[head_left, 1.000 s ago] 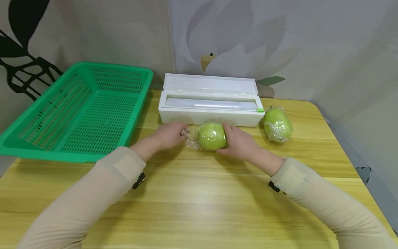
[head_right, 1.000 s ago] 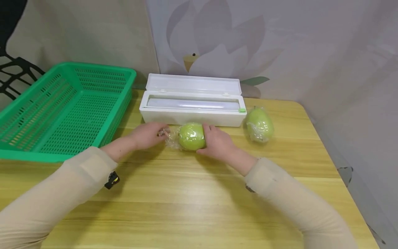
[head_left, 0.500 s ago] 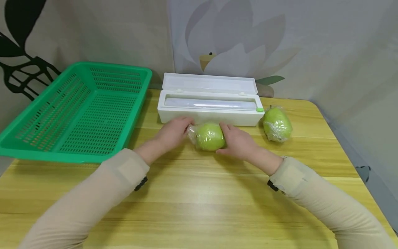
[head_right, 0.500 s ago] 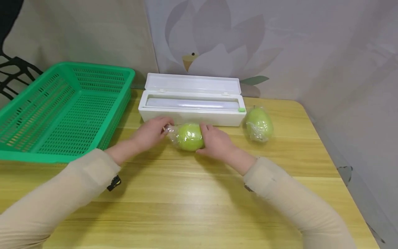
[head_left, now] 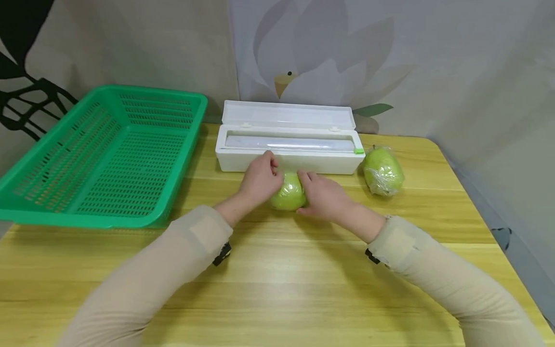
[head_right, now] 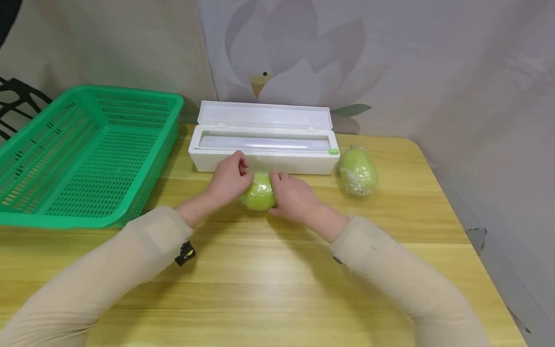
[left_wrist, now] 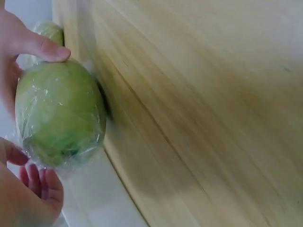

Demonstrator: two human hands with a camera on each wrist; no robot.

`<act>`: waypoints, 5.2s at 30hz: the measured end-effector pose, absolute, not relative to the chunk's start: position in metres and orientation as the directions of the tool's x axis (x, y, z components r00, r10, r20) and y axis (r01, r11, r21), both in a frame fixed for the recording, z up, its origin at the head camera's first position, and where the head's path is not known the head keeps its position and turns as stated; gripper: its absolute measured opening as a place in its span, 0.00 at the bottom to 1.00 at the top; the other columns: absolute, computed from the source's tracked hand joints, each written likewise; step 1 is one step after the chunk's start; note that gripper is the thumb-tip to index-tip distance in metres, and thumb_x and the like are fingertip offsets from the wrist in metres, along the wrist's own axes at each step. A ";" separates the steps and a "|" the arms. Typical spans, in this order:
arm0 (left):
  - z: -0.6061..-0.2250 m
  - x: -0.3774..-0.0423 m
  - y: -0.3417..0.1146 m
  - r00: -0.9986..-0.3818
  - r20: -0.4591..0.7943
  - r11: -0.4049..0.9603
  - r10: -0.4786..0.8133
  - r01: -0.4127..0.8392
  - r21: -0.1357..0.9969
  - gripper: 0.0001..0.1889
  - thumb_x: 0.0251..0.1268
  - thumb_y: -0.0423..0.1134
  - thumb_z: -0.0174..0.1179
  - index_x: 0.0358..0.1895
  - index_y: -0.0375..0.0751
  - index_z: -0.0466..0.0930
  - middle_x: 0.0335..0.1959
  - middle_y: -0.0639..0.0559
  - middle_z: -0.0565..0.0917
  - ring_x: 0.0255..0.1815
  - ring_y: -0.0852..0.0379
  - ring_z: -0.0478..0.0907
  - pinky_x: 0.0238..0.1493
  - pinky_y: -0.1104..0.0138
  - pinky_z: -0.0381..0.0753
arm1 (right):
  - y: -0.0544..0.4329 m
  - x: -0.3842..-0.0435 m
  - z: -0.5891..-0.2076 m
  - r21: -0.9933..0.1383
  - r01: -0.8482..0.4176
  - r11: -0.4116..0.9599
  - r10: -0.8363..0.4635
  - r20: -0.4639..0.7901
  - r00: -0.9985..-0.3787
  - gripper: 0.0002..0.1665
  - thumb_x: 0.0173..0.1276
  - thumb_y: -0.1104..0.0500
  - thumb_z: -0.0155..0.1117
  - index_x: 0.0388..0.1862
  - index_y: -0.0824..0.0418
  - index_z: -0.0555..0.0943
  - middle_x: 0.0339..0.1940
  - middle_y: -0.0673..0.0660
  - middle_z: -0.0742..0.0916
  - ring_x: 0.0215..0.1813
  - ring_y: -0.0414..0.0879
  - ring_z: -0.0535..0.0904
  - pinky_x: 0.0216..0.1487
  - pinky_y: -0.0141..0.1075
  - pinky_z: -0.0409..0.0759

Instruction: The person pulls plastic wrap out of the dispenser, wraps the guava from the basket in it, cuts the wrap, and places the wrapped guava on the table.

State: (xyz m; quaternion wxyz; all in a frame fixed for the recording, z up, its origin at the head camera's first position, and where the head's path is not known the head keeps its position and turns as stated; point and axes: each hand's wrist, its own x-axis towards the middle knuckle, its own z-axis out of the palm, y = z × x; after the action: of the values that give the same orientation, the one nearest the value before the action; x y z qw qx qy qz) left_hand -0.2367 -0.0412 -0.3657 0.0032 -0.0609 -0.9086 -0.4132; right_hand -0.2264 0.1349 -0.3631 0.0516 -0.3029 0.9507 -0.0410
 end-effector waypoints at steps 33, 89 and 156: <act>-0.384 -0.225 -0.055 -0.884 0.096 0.828 0.458 0.464 0.316 0.51 0.46 0.60 0.68 0.70 0.36 0.55 0.64 0.40 0.63 0.63 0.45 0.64 0.65 0.54 0.68 | 0.149 -0.239 -0.364 -0.538 -0.550 0.638 -0.705 -0.121 -0.699 0.64 0.49 0.58 0.75 0.73 0.71 0.41 0.74 0.69 0.54 0.74 0.61 0.53 0.72 0.52 0.56; -0.372 -0.229 -0.063 -0.809 -0.430 0.641 0.401 -0.088 0.762 0.35 0.70 0.62 0.35 0.62 0.34 0.68 0.55 0.39 0.77 0.54 0.46 0.75 0.55 0.56 0.76 | 0.147 -0.208 -0.375 -0.832 0.531 0.161 -0.373 -0.550 -0.747 0.32 0.76 0.53 0.41 0.65 0.80 0.57 0.40 0.61 0.77 0.37 0.44 0.81 0.51 0.37 0.81; -0.360 -0.225 0.043 -0.876 -0.297 0.609 0.381 -0.004 0.793 0.36 0.71 0.60 0.37 0.70 0.35 0.54 0.65 0.40 0.70 0.63 0.46 0.70 0.65 0.56 0.70 | 0.248 -0.191 -0.326 -0.419 -0.109 0.901 -0.085 0.077 -0.993 0.31 0.68 0.43 0.55 0.57 0.66 0.74 0.54 0.67 0.81 0.54 0.61 0.77 0.49 0.54 0.76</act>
State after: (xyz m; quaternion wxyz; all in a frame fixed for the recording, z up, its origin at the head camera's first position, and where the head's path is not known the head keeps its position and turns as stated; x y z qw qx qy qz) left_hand -0.2255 0.0427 -0.3602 -0.2246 -0.1083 -0.8683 -0.4288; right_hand -0.1906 0.2478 -0.3264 -0.0283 -0.0498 0.9747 -0.2163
